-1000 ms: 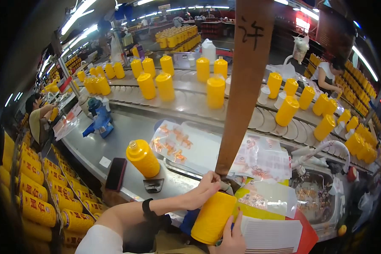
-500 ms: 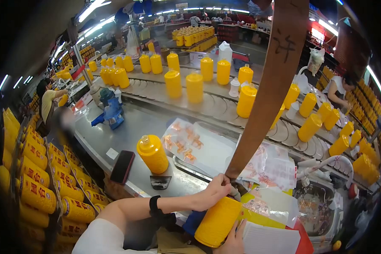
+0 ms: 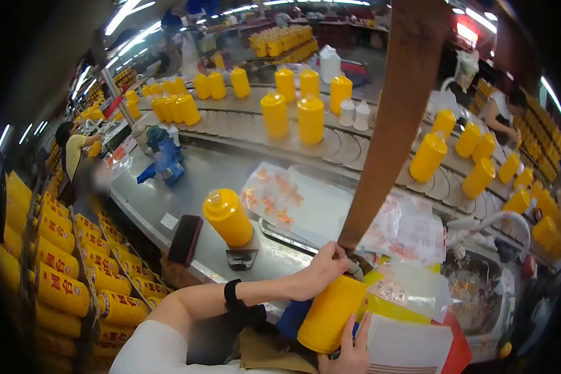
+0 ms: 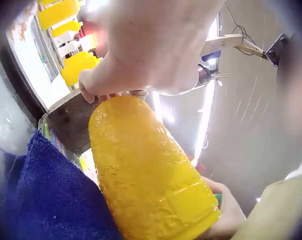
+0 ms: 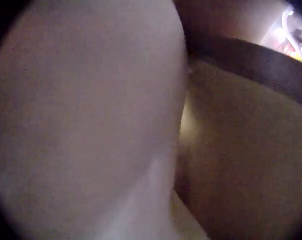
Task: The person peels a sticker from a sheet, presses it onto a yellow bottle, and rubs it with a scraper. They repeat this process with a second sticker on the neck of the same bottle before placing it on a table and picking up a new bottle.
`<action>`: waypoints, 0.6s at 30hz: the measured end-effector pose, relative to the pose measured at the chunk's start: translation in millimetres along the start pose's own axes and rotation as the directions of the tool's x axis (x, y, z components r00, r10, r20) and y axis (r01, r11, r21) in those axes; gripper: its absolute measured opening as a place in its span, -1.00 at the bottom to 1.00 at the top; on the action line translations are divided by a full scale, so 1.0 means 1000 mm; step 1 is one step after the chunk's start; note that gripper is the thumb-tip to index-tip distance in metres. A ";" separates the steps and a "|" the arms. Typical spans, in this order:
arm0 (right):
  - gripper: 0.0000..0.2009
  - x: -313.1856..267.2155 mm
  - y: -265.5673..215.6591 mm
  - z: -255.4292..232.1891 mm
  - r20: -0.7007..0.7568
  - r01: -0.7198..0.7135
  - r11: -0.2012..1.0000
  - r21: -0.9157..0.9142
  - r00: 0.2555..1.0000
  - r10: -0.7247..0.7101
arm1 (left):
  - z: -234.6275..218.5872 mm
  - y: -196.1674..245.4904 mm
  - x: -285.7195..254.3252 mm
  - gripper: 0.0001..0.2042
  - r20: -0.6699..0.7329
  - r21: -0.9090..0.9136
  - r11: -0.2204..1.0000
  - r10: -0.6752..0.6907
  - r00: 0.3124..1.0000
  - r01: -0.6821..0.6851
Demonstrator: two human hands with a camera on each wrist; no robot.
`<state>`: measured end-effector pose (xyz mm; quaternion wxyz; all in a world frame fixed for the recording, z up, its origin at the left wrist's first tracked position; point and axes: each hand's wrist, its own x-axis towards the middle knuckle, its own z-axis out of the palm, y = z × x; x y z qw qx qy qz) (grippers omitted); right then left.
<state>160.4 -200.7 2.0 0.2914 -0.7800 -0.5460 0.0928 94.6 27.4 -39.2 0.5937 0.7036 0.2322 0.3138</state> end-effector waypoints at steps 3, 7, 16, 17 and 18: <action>-0.02 0.000 0.004 -0.005 0.008 0.059 0.998 -0.030 0.998 -0.059 | 0.001 0.018 0.006 -0.73 0.040 -0.178 0.975 -0.127 0.991 0.133; 0.04 -0.003 0.000 -0.014 0.109 -0.127 0.985 0.114 0.987 0.114 | -0.028 0.016 -0.006 -0.58 0.093 -0.172 0.978 -0.103 0.990 0.118; 0.01 -0.007 0.016 0.001 0.060 -0.103 0.991 0.081 0.993 0.098 | -0.039 0.012 -0.005 -0.34 0.297 -0.097 0.967 -0.198 0.934 0.236; -0.02 -0.003 0.018 0.007 0.062 -0.124 0.987 0.099 0.991 0.118 | -0.040 -0.007 -0.008 -0.32 0.256 -0.027 0.981 -0.180 0.950 0.193; -0.05 0.002 0.017 0.014 0.071 -0.138 0.983 0.123 0.989 0.130 | -0.038 0.004 -0.009 -0.30 0.267 -0.018 0.977 -0.199 0.943 0.211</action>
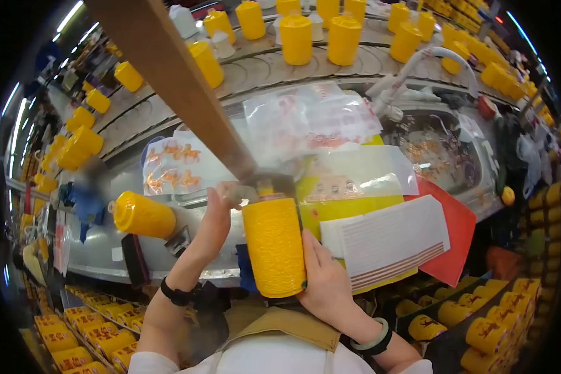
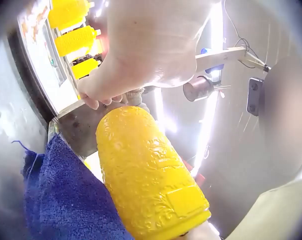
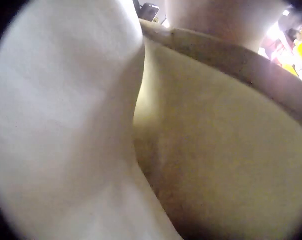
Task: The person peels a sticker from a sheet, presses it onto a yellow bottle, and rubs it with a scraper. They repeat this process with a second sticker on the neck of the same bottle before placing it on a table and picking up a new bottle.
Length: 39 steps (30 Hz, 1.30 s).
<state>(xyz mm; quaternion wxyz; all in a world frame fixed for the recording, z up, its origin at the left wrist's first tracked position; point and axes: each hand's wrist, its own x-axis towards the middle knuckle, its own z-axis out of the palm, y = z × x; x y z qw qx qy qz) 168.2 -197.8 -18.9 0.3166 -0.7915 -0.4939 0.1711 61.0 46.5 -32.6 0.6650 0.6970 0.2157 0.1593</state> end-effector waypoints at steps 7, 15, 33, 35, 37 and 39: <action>-0.06 0.000 0.002 -0.001 -0.018 0.078 0.996 0.033 0.997 -0.077 | 0.010 0.021 0.005 -0.38 0.072 -0.030 0.999 0.018 0.997 -0.015; 0.01 0.004 -0.009 -0.008 -0.073 0.100 0.982 -0.161 0.991 -0.113 | 0.009 0.011 0.008 -0.44 0.048 -0.065 0.995 0.075 0.996 -0.071; -0.07 0.002 -0.013 -0.002 -0.167 0.147 0.985 -0.091 0.973 -0.160 | 0.009 0.009 0.008 -0.54 0.031 -0.018 0.998 0.065 0.997 -0.064; -0.08 0.001 -0.001 0.002 -0.089 0.105 0.994 -0.044 0.990 -0.108 | 0.011 0.015 0.009 -0.53 0.027 -0.041 0.996 0.081 0.996 -0.080; -0.08 0.003 -0.018 -0.012 -0.084 0.148 0.982 -0.117 0.984 -0.158 | 0.009 0.015 0.009 -0.53 0.049 -0.005 0.994 0.105 0.993 -0.105; -0.06 0.004 -0.031 -0.025 -0.044 0.233 0.945 -0.227 0.967 -0.249 | 0.006 0.010 0.009 -0.46 0.053 0.016 0.997 0.076 0.996 -0.077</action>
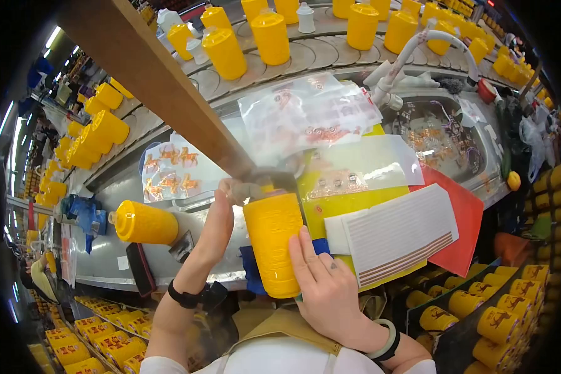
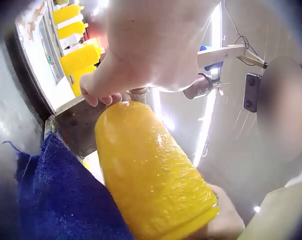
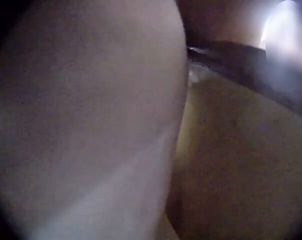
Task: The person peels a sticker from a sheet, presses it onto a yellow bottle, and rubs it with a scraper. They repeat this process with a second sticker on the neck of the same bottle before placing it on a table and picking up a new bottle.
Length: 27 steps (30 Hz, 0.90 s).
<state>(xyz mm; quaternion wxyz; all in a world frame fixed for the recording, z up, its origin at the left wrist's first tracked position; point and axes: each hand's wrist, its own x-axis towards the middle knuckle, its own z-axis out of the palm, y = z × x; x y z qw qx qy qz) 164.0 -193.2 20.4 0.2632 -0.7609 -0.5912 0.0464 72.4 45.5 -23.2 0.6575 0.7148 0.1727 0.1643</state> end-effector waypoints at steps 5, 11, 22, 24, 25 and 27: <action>-0.06 -0.007 0.019 0.022 0.083 -0.220 0.970 0.101 0.974 0.212 | 0.002 -0.001 0.000 -0.53 -0.028 -0.027 1.000 0.016 0.999 -0.017; -0.13 -0.004 -0.003 -0.001 0.049 -0.003 0.999 -0.042 0.999 0.005 | 0.000 -0.003 -0.001 -0.39 -0.034 -0.001 0.999 -0.047 0.998 0.047; -0.13 -0.012 0.016 -0.012 0.080 -0.017 0.980 0.197 0.997 0.001 | 0.040 0.043 0.009 -0.63 -0.048 0.743 0.642 0.335 0.941 -0.191; -0.34 -0.019 0.029 -0.034 0.107 -0.161 0.909 0.384 0.986 0.129 | 0.037 0.040 -0.001 -0.58 -0.058 0.720 0.660 0.366 0.929 -0.215; -0.43 -0.023 0.032 -0.046 0.155 -0.288 0.847 0.446 0.957 0.244 | 0.035 0.036 -0.010 -0.58 -0.066 0.719 0.665 0.356 0.932 -0.204; -0.54 -0.033 0.046 -0.051 0.053 -0.352 0.869 0.349 0.933 0.356 | 0.028 0.025 -0.030 -0.47 -0.141 0.450 0.837 0.410 0.901 -0.311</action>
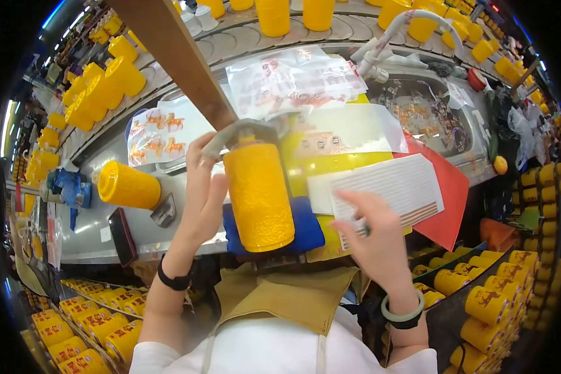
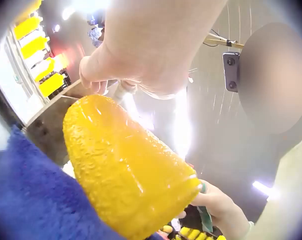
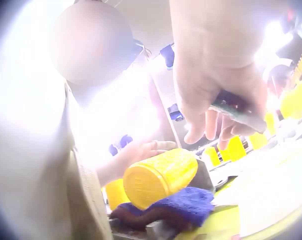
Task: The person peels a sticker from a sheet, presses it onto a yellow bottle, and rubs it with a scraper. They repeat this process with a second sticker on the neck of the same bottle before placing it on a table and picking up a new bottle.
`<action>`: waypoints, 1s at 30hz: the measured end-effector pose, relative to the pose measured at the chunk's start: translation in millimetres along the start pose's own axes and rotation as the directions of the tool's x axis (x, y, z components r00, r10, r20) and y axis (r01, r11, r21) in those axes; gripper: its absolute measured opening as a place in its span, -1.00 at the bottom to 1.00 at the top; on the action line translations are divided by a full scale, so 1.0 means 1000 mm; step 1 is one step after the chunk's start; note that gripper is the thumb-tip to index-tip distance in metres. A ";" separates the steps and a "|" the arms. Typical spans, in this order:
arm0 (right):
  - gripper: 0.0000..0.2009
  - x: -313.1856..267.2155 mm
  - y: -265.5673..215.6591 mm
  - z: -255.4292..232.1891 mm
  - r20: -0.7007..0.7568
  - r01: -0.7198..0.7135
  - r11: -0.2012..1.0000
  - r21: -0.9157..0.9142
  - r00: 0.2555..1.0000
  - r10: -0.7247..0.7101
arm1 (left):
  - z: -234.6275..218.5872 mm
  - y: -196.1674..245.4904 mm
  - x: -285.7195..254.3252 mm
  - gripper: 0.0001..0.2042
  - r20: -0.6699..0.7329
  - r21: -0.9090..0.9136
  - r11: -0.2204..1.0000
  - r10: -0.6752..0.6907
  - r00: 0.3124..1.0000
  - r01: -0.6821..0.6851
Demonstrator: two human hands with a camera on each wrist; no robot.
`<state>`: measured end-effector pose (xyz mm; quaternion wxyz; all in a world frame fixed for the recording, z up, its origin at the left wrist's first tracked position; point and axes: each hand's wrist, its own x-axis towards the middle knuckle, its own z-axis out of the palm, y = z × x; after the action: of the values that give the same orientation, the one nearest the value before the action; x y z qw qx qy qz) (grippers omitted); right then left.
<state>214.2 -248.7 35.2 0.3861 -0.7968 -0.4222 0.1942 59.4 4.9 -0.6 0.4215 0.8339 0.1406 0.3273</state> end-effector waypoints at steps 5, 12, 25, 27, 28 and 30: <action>-0.80 -0.008 0.033 -0.010 -0.260 -0.139 0.989 -0.039 0.958 0.125 | 0.000 -0.012 -0.079 0.37 0.148 -0.032 0.999 -0.026 0.989 0.031; -0.81 -0.025 0.067 -0.002 -0.134 -0.244 0.921 -0.303 0.968 0.212 | 0.036 0.010 -0.097 0.04 -0.056 0.004 0.987 -0.157 0.986 0.158; -0.89 -0.026 0.078 -0.003 -0.120 -0.232 0.920 -0.317 0.972 0.204 | 0.045 0.011 -0.106 0.07 -0.110 -0.076 0.936 -0.350 0.930 0.343; -0.90 -0.026 0.078 -0.005 -0.117 -0.133 0.818 -0.559 0.990 0.082 | 0.042 0.006 -0.107 -0.06 -0.065 -0.055 0.928 -0.372 0.926 0.369; -0.90 -0.024 0.073 -0.006 -0.110 -0.126 0.821 -0.556 0.991 0.077 | 0.043 0.007 -0.106 -0.10 -0.086 -0.052 0.946 -0.323 0.943 0.319; -0.88 -0.020 0.058 -0.011 -0.151 -0.128 0.846 -0.518 0.987 0.058 | 0.042 0.010 -0.107 -0.12 -0.111 -0.025 0.955 -0.296 0.949 0.296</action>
<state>239.4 -290.2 -3.4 0.1699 -0.9024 -0.3942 0.0378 7.2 -81.0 -56.7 0.4606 0.7817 0.2864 0.3078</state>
